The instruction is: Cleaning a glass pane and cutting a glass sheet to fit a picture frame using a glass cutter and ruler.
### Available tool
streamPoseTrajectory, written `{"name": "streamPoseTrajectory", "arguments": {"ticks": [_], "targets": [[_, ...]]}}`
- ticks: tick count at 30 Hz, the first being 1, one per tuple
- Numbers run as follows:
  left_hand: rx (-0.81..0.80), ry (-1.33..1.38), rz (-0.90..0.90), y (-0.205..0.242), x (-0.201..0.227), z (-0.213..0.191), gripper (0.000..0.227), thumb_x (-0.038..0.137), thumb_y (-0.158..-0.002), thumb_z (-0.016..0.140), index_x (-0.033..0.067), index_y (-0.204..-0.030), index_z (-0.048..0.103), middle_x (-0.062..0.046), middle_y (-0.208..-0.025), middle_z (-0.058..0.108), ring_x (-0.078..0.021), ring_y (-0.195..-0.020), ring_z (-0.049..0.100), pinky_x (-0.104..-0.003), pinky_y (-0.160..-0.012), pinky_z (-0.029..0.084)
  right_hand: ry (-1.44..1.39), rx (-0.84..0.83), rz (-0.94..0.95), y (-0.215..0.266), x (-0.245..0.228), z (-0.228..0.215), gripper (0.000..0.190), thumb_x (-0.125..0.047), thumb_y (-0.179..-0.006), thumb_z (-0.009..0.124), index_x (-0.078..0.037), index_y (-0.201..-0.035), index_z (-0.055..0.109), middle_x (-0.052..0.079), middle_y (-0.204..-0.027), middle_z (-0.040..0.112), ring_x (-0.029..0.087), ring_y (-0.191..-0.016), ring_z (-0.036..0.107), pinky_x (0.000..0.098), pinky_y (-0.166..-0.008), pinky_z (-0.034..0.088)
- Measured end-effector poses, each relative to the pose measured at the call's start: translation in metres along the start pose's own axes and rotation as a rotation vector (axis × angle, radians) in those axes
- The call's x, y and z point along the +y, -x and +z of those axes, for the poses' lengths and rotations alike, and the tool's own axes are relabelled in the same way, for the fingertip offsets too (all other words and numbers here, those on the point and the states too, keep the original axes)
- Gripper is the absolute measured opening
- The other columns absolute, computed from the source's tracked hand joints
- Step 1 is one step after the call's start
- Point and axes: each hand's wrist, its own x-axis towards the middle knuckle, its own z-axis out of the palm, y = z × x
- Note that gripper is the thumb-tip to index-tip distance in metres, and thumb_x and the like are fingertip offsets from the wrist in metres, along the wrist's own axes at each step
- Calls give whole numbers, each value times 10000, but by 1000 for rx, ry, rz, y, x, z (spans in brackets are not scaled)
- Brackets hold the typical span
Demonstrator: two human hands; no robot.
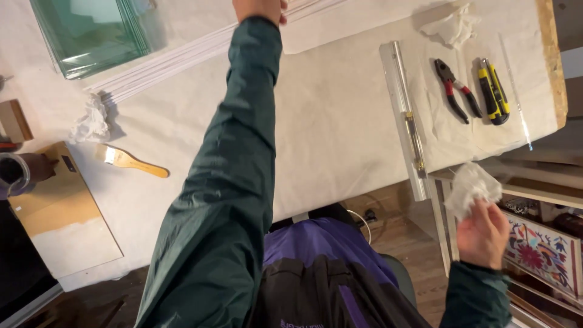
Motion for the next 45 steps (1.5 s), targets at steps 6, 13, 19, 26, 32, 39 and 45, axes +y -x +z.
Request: {"name": "streamPoseTrajectory", "arguments": {"ticks": [6, 13, 19, 26, 32, 39, 45], "targets": [[-8, 132, -158, 172, 58, -119, 274, 221, -1021, 670, 53, -1187, 531, -127, -626, 681, -163, -416, 560, -327, -372, 447, -180, -210, 163, -13, 19, 66, 86, -52, -1129, 654, 30, -1110, 632, 23, -1001, 655, 85, -881, 575, 220, -723, 421], [217, -133, -437, 393, -19, -318, 228, 226, -1052, 611, 2, -1069, 652, -83, -667, 665, -124, -495, 577, -285, -444, 475, -57, -645, 157, 10, 31, 204, 183, -80, -1083, 599, 65, -1178, 658, 24, -997, 647, 99, -878, 574, 269, -774, 472], [393, -259, -462, 502, -44, -400, 197, 173, -1030, 614, 9, -1116, 684, -64, -719, 698, -120, -606, 635, -286, -567, 524, 73, -912, 231, 50, 59, 277, 228, -115, -1050, 622, 67, -1178, 670, 38, -1011, 673, 110, -883, 611, 282, -801, 512], [343, -299, -408, 509, -30, -408, 178, 158, -993, 653, 34, -1111, 704, -65, -768, 733, -125, -678, 685, -290, -648, 558, 140, -899, 178, 61, 59, 280, 211, -124, -1049, 622, 31, -1177, 685, 29, -1038, 711, 100, -903, 663, 276, -832, 555], [235, -487, -153, 494, -32, -406, 167, 134, -968, 711, 40, -1107, 711, -108, -900, 723, -212, -781, 700, -334, -712, 561, 728, -271, -666, -7, 40, 229, 168, -137, -1152, 671, 20, -1104, 710, 77, -1017, 737, 198, -865, 701, 345, -744, 540], [73, -548, 110, 405, -10, -383, 219, 57, -982, 707, 35, -1197, 674, -145, -1110, 679, -301, -995, 693, -374, -781, 575, 625, -519, -1166, -12, -17, 280, 236, -12, -1046, 671, 109, -1241, 618, 228, -1247, 633, 317, -1065, 659, 394, -848, 573], [-112, -723, 274, 336, -25, -349, 464, 52, -913, 716, 60, -1367, 622, -131, -1390, 620, -360, -1303, 554, -443, -1093, 471, 836, -701, -838, -8, 33, 313, 279, -196, -1079, 765, -74, -1314, 677, 169, -1274, 669, 346, -1134, 645, 440, -918, 563]]}}
